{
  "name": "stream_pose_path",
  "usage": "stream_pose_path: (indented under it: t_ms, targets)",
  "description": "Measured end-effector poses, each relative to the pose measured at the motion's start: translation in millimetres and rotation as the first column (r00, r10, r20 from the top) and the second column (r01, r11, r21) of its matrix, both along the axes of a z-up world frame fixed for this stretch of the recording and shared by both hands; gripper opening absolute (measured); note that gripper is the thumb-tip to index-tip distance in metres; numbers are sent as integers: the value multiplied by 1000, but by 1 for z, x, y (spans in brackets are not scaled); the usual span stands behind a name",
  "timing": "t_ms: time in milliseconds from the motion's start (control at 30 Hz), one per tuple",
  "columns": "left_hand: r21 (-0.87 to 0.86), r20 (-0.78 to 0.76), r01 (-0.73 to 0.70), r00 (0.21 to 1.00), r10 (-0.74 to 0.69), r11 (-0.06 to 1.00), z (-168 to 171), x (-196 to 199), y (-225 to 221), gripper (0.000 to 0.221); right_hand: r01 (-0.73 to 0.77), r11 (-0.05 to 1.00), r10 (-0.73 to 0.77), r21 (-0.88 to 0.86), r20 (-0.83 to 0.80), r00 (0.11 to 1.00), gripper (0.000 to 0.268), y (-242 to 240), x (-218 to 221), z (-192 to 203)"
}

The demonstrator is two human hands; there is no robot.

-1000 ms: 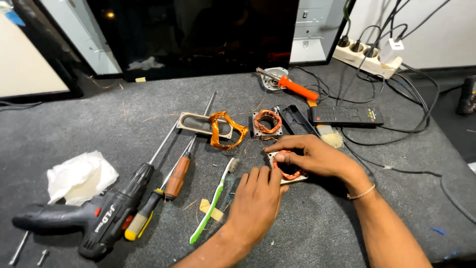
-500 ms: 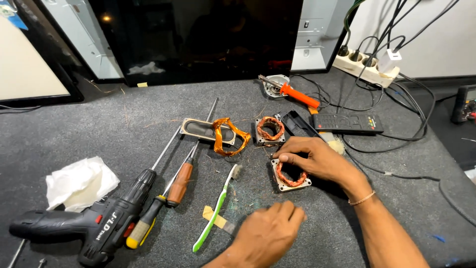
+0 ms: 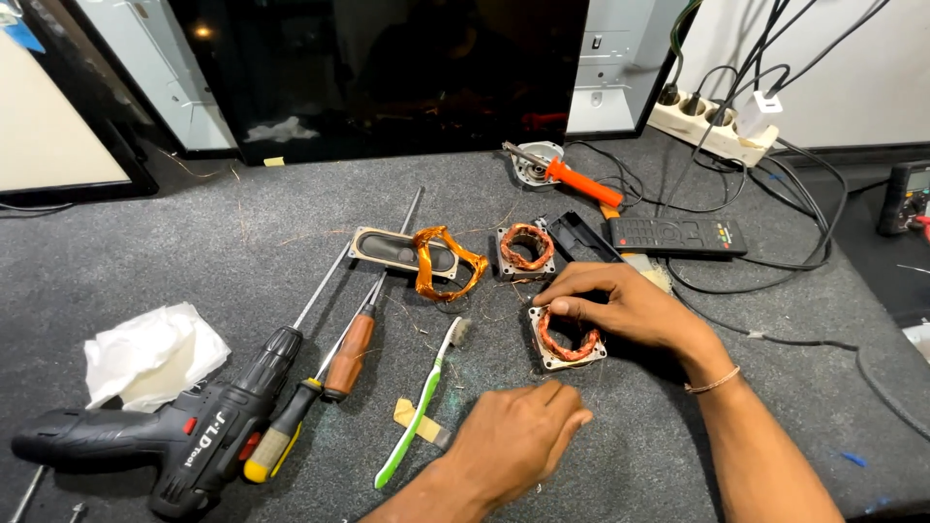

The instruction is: Repairing a small electronic component by disassembling the housing and inspecting the internal coils

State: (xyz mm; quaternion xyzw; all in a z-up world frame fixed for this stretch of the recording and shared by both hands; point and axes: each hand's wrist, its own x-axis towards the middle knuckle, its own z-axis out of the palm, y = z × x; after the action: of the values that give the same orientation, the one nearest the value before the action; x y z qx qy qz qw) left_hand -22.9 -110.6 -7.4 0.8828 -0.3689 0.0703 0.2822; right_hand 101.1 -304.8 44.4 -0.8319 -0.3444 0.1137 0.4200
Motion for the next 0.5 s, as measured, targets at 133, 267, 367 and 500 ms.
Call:
stream_pose_path:
  t_ms: [133,267,367,500]
  targets:
    - [-154,-380,-126,923,59,980,19,6,5,30,-4,1000,5,7,-50,999,34,-4,1,0]
    - [-476,-503,-345,862,72,809,38,16,19,19,6,999,-3,-47,53,999,37,1,4,-12]
    - [-518,-642,-542,758,118,662,41,28,32,14,37,997,-27,-72,135,991,38,5,3,-18]
    - [-552,-454,-568,819,351,610,38,45,50,22,104,992,-97,-71,94,991,44,9,2,-17]
